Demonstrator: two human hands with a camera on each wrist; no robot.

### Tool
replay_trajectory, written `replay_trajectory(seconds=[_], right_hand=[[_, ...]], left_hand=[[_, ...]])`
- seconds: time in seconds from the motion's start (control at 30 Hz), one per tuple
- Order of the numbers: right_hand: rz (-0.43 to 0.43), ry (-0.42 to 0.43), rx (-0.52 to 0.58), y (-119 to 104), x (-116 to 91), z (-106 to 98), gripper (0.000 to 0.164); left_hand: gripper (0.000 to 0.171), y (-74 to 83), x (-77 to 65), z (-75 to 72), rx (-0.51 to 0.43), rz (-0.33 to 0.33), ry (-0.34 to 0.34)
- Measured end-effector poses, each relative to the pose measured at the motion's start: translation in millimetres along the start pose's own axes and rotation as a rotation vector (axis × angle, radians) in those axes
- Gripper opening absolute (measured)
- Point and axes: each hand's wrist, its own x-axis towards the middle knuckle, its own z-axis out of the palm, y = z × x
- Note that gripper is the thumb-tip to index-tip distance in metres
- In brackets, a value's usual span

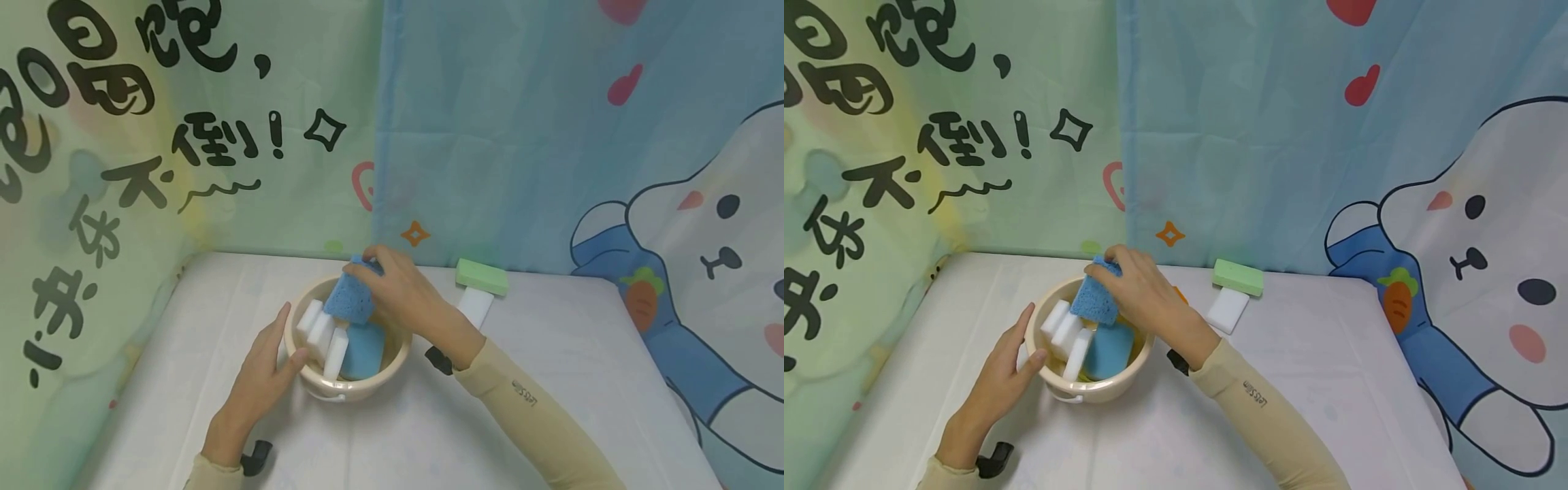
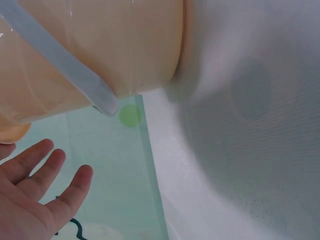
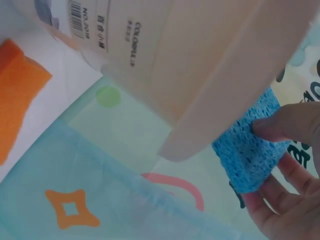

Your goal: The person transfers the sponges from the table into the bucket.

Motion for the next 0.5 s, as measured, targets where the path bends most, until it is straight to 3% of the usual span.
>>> replay_trajectory(seconds=[0.2, 0.5], right_hand=[[-0.044, 0.024, -0.024, -0.6, 1.5, 0.6, 0.045], [-0.072, -0.048, -0.075, -3.5, -2.7, 1.9, 0.038]], left_hand=[[0.075, 0.4, 0.1, -0.1, 0.001, -0.003, -0.002], [0.076, 3.1, 0.0, -0.3, 0.014, -0.025, -0.001]])
